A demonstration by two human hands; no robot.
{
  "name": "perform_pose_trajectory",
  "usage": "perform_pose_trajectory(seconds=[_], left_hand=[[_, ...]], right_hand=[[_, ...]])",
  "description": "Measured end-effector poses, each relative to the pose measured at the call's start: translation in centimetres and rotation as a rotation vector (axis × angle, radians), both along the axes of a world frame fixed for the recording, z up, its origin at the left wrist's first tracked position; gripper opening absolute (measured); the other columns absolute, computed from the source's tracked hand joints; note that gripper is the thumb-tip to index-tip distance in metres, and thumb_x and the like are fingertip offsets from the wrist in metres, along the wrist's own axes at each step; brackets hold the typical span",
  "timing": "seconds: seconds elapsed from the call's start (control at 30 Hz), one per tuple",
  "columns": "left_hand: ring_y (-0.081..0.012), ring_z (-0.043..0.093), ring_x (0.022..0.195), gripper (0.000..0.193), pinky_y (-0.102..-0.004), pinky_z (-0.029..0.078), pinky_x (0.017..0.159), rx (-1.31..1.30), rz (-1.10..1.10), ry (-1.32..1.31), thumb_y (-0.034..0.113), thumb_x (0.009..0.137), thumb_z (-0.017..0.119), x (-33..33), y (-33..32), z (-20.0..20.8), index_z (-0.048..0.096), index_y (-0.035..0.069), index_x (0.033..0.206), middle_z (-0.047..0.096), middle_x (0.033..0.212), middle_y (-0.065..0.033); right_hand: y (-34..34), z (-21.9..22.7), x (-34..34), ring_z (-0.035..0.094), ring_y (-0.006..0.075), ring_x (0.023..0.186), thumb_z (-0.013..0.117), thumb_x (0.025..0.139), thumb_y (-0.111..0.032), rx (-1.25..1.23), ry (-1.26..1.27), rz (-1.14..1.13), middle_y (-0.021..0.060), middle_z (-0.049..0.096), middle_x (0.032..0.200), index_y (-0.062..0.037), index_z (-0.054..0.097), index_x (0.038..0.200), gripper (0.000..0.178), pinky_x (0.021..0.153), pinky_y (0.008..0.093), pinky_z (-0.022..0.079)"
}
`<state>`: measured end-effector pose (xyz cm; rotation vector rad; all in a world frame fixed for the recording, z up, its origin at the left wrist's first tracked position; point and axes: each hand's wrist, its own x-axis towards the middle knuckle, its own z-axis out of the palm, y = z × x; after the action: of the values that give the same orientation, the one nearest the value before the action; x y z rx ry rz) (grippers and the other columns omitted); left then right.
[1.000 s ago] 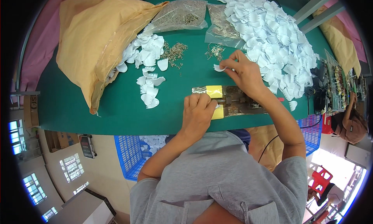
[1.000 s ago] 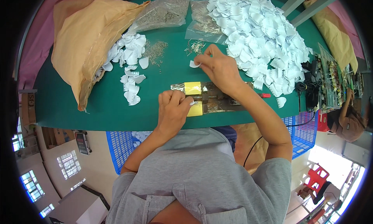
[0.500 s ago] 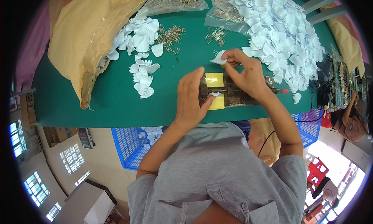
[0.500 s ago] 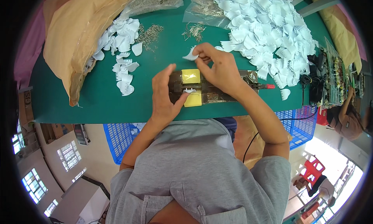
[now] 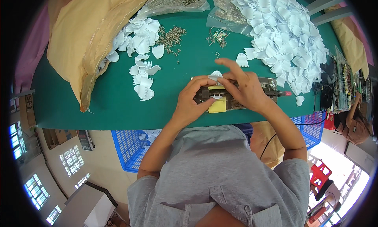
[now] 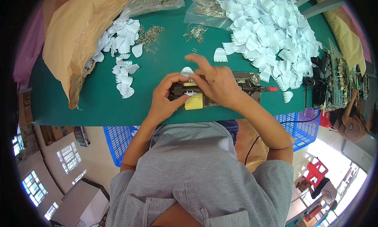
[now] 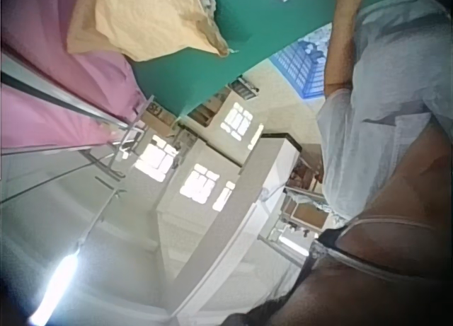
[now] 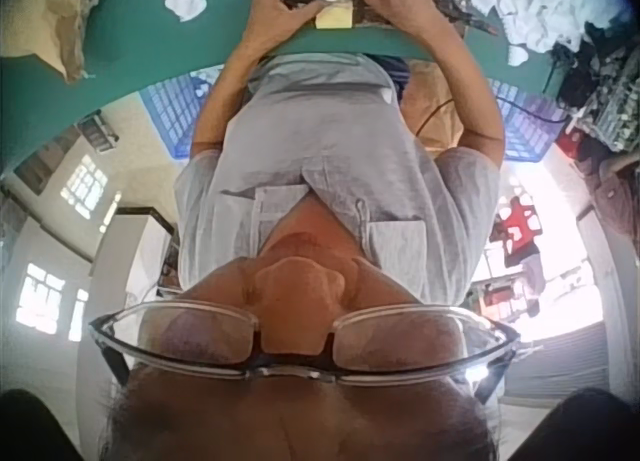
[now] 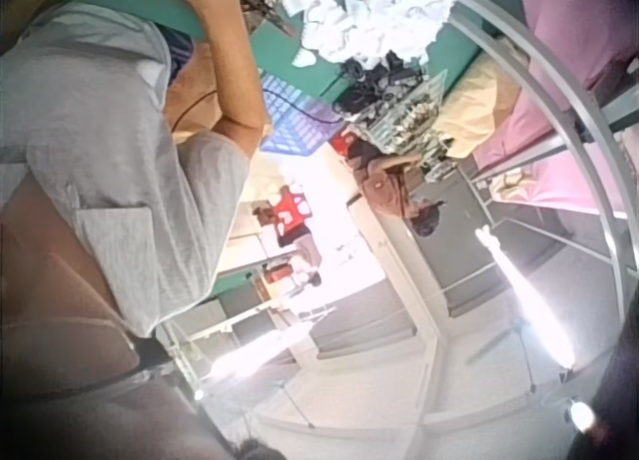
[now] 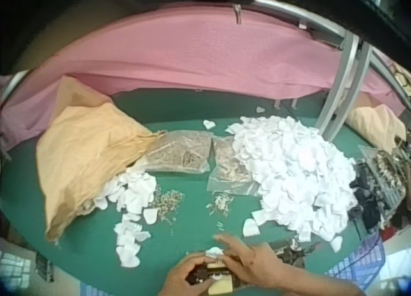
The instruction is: The person assembles small white plastic components with metal clips using a hand-operated press, creating assembled components.
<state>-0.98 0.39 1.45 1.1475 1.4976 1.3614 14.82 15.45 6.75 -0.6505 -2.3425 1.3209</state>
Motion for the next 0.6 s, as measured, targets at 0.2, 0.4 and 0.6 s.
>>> perform_pose_trajectory(seconds=[0.2, 0.4, 0.6], left_hand=[[-0.021, 0.067, 0.116, 0.045, -0.0318, 0.054, 0.099, -0.009, 0.006, 0.045, -0.002, 0.08, 0.081, -0.1, 0.0, 0.2, 0.068, 0.006, 0.122, 0.065, 0.132, -0.0083], [-0.0258, 0.067, 0.119, 0.048, -0.0349, 0.055, 0.098, 0.128, 0.114, 0.125, 0.005, 0.078, 0.087, 0.6, 0.1, -1.5, 0.064, 0.007, 0.121, 0.064, 0.137, -0.0115], [-0.0256, 0.066, 0.125, 0.059, -0.0352, 0.055, 0.099, 0.124, 0.147, 0.132, 0.004, 0.076, 0.089, 0.7, -0.3, -2.5, 0.059, 0.007, 0.127, 0.062, 0.137, -0.0128]], right_hand=[[0.6, -0.4, -0.3, 0.07, 0.0325, 0.079, 0.068, 0.099, -0.009, 0.395, 0.126, 0.078, 0.0138, 0.072, 0.092, -0.0064, 0.072, 0.112, 0.014, 0.065, 0.0398, 0.055], [0.1, -0.3, -1.1, 0.069, 0.0309, 0.081, 0.072, 0.095, -0.006, 0.135, 0.175, 0.108, 0.0109, 0.07, 0.091, -0.0044, 0.07, 0.107, 0.013, 0.07, 0.0397, 0.055], [0.0, -0.1, -0.4, 0.071, 0.0266, 0.081, 0.074, 0.094, -0.005, 0.009, 0.009, 0.218, 0.01, 0.069, 0.093, -0.0038, 0.063, 0.104, 0.016, 0.071, 0.0373, 0.057]])
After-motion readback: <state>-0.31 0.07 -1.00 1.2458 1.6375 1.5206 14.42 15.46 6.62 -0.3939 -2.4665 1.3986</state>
